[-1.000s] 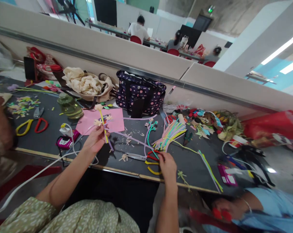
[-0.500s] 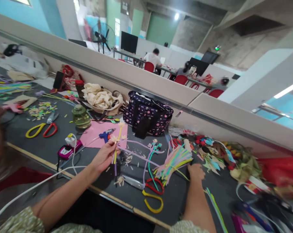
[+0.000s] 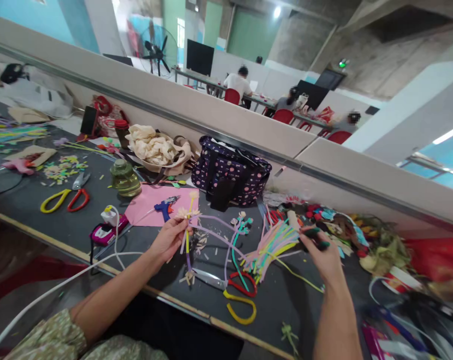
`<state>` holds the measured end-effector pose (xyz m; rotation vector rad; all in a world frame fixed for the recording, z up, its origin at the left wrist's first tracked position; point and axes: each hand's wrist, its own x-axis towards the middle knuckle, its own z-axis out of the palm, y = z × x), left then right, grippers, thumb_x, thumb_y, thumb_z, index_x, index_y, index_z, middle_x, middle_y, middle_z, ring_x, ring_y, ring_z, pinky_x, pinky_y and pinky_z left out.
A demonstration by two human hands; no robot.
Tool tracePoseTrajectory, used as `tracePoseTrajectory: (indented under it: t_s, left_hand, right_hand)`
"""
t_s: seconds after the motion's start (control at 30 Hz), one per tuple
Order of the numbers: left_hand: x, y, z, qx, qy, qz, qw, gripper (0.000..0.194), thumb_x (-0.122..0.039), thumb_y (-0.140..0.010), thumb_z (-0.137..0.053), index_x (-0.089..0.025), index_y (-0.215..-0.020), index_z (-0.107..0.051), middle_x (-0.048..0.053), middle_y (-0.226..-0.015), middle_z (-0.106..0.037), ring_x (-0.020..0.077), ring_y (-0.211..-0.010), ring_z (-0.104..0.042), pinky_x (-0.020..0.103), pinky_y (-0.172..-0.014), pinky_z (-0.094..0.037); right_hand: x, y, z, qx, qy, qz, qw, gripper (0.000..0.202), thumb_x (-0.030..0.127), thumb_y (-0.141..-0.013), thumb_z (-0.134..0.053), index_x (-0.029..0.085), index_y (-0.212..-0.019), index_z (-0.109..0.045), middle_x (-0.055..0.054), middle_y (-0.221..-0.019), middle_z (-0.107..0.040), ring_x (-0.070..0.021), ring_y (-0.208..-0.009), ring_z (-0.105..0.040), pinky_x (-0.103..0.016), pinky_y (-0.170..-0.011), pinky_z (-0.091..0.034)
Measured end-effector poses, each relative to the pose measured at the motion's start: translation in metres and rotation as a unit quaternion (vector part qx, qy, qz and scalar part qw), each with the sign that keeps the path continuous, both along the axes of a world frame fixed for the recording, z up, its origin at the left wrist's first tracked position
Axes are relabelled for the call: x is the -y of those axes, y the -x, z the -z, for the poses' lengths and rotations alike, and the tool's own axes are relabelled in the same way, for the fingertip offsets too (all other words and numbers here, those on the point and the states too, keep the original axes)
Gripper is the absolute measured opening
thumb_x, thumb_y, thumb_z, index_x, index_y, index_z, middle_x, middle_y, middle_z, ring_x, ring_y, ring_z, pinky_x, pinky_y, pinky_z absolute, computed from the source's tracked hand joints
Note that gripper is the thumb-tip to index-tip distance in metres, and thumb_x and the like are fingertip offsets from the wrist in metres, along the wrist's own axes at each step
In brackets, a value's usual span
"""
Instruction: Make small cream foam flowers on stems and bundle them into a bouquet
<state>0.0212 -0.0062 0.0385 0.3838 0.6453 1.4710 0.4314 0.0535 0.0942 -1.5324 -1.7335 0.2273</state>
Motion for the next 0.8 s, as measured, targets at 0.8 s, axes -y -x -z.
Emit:
tracePoseTrajectory:
  t_s: [0.8]
  left_hand:
    - [0.029, 0.024, -0.001, -0.049, -0.107, -0.013, 0.993, 0.019, -0.017, -0.068, -0.075, -0.015, -0.08, -0.06, -0.002, -0.072, -0.057, 0.0049, -0.057, -0.05, 0.015, -0.049, -0.04]
  right_hand:
    - [0.178, 0.126, 0.133, 0.321, 0.046, -0.188, 0.927, 0.06, 0.001, -0.081, -0.042, 0.029, -0.135, -0.045, -0.008, -0.134, -0.051, -0.0193, -0.12, -0.052, -0.032, -0.094, -0.048]
